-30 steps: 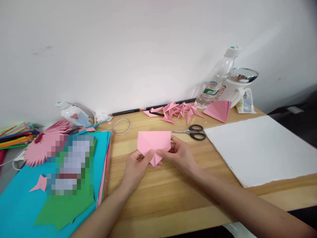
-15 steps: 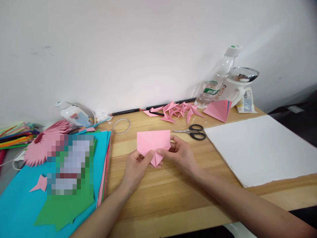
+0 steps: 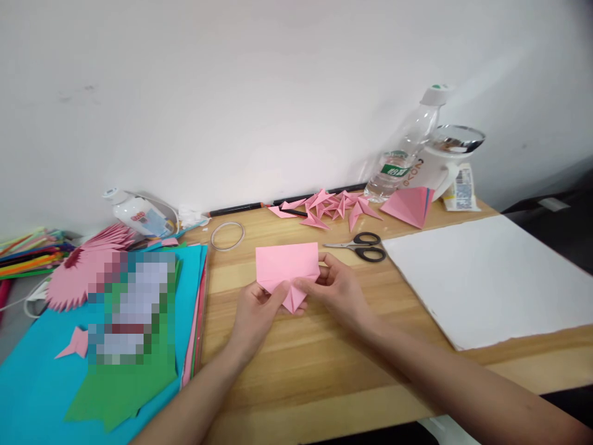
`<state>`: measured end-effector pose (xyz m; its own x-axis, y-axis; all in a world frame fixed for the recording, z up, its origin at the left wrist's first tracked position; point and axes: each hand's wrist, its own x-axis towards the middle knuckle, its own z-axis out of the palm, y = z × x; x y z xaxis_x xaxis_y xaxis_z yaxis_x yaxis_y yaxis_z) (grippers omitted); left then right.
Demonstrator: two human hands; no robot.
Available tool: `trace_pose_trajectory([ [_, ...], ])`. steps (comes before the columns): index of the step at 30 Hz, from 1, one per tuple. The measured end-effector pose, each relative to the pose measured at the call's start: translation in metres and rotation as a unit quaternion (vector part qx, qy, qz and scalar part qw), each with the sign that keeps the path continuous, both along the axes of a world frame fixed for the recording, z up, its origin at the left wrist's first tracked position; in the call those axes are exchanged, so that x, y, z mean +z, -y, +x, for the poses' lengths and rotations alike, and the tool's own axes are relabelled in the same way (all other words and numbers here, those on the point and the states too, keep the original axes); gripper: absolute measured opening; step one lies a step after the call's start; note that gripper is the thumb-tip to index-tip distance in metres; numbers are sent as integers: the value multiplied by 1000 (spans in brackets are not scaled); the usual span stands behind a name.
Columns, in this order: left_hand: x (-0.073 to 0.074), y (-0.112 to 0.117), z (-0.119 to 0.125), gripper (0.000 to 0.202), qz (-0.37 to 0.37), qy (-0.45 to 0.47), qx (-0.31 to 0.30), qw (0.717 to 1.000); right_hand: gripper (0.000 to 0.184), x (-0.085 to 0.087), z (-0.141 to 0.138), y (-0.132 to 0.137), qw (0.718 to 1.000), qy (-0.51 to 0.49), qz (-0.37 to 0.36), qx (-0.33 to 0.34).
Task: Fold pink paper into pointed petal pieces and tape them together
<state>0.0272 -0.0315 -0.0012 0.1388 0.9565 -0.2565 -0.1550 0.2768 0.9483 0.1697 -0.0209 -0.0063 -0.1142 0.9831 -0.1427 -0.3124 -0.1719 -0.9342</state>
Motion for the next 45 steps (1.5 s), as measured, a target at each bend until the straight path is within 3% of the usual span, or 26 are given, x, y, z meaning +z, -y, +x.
trace_pose_trajectory([
  [6,-2,-1,-1,28,-12,-10,-24,1000,42,1,0,0,1000,5,1,-1],
  [15,4,-1,0,32,-89,5,-51,995,42,2,0,0,1000,10,-9,-10],
  [24,3,-2,-5,28,-104,25,-74,992,44,0,0,1,1000,14,-8,0],
  [32,5,-2,-6,34,-124,31,-136,982,45,-3,1,1,999,42,2,-15],
  [45,6,-1,-4,36,-130,74,-125,981,48,-2,2,-1,999,41,-13,-24],
])
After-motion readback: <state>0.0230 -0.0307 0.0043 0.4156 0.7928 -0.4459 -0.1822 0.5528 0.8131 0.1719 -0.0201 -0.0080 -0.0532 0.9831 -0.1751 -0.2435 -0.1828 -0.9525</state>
